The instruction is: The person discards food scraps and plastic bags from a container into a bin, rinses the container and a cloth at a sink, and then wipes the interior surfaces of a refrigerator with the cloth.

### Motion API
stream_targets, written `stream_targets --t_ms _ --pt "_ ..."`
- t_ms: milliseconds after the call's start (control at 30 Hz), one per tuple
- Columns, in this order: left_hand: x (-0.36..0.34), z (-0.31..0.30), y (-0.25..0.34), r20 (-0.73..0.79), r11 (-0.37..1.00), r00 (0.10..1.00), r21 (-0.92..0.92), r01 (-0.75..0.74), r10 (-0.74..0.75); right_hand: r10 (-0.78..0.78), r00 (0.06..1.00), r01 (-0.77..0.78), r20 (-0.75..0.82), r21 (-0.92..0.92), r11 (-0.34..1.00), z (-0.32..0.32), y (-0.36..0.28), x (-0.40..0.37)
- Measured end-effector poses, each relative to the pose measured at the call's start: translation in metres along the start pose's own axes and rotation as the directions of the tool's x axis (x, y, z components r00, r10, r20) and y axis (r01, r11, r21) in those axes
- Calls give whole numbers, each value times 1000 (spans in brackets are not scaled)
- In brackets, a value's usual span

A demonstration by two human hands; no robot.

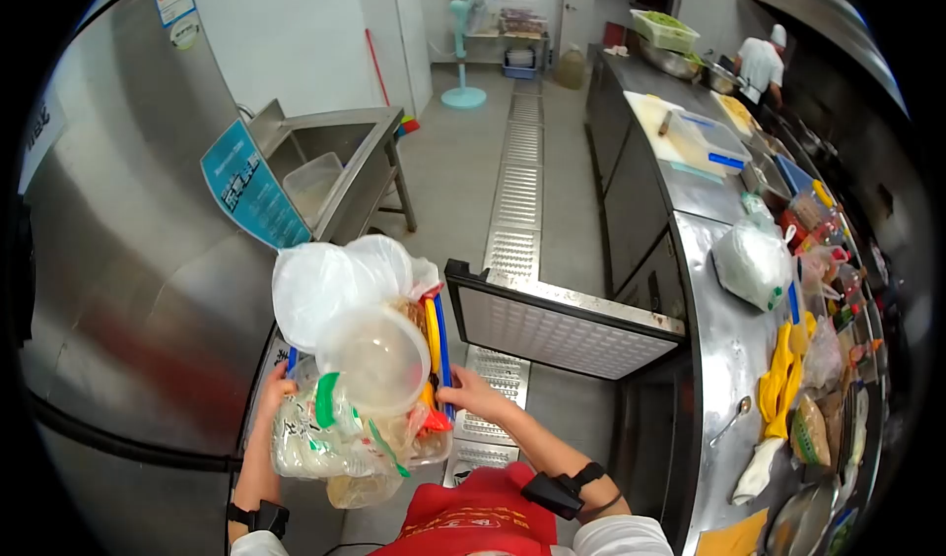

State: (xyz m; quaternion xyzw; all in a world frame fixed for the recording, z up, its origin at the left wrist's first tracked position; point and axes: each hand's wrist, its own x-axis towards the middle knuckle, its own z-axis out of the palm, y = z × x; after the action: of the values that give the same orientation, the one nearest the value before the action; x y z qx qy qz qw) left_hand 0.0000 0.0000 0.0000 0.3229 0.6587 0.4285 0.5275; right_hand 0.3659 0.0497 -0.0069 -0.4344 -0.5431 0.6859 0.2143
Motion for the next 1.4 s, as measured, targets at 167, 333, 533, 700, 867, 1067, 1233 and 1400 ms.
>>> stream_targets --t_ms 167,333,533,700,867,1067,1233,1400 --pt "68 2 34 76 1000 997 -3 -12 12 46 988 -42 -147 29 999 -10 -36 30" --pt "179 50 67 239 997 968 -41 -71 79 -23 970 49 -242 100 994 -69 -69 85" --pt "323 92 120 272 990 957 -121 -66 98 -145 957 181 -252 124 976 -153 -78 196" --pt "426 107 153 346 999 937 -5 -49 48 -58 959 135 -276 269 954 -191 -61 268" --pt "531 127 163 456 994 888 50 -93 60 -80 917 233 -392 360 903 -199 -14 345" --pt "591 173 109 642 984 766 126 -123 14 33 854 179 -520 352 919 -189 53 346" --pt "612 188 107 734 969 675 213 -128 -72 106 812 170 -573 406 898 -154 42 324" --pt "596 204 89 775 971 610 238 -34 -169 143 743 189 -654 410 892 -136 45 298"
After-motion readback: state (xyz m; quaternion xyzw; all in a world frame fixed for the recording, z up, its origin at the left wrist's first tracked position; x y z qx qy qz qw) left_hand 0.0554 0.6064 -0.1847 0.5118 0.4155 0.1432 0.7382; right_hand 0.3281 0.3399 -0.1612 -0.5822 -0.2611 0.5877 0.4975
